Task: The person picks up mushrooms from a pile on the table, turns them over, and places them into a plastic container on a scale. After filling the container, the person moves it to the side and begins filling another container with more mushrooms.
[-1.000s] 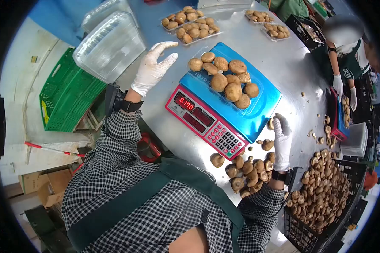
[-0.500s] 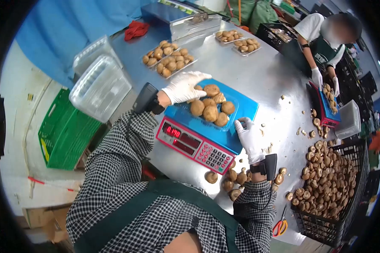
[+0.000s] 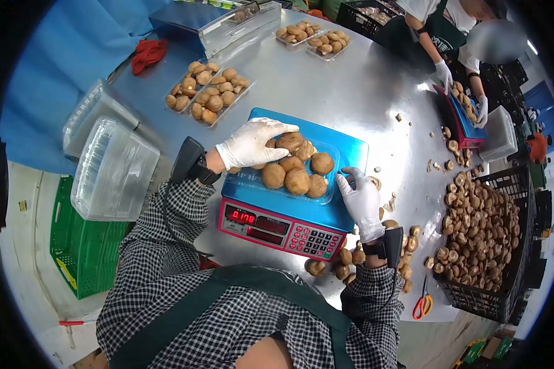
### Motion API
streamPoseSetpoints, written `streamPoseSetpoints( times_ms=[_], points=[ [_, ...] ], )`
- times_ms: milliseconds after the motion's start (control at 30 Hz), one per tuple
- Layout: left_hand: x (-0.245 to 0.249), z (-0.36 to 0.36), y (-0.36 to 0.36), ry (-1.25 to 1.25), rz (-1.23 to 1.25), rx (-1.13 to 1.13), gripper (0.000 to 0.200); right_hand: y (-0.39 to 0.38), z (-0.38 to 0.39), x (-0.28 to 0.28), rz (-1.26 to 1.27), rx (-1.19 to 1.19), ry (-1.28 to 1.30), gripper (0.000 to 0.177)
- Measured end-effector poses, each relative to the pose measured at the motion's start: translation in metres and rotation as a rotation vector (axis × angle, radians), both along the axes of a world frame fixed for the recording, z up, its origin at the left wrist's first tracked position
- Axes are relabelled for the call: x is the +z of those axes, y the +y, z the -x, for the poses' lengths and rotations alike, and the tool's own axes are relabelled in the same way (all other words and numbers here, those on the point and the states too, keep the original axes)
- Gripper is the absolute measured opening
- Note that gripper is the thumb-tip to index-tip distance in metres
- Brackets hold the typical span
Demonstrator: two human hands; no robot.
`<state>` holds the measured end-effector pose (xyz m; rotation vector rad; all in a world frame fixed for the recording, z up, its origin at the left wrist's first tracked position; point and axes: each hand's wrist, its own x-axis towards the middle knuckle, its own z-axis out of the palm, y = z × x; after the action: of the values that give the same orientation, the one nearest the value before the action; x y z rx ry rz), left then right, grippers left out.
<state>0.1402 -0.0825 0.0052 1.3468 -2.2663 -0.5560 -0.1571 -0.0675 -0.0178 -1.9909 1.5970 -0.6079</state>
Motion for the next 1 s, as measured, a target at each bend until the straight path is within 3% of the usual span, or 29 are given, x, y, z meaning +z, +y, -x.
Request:
streamPoseSetpoints(
  times_ms=[233,400,633,733,800,900,1000],
  points=[
    [-0.005,0.0,0.006,0.198,-0.133,0.017,0.054,0.0,-0.001,-0.002,0.015,-0.005,0.007,0.029],
    [-0.006,0.001,0.01,0.053,0.119,0.094,0.055,0.0,0.0,-0.004,0.023,0.02,-0.019,0.028],
    [-0.005,0.029,0.014,-0.039,0.206,0.337,0.053,0.002,-0.003,-0.003,0.05,0.012,-0.039,0.025],
    [-0.004,0.033,0.014,-0.205,0.182,0.401,0.056,0.002,-0.002,-0.004,0.052,0.012,-0.038,0.025],
    [-0.005,0.034,0.013,-0.338,0.382,0.427,0.058,0.003,-0.002,-0.007,0.073,0.012,-0.045,0.025],
    [0.001,0.034,0.013,-0.328,0.168,0.446,0.06,0.003,-0.002,-0.006,0.076,0.018,-0.035,0.025],
    [0.0,0.033,0.014,-0.318,0.188,0.443,0.06,0.002,-0.003,0.0,0.046,0.026,-0.012,0.025]
  ],
)
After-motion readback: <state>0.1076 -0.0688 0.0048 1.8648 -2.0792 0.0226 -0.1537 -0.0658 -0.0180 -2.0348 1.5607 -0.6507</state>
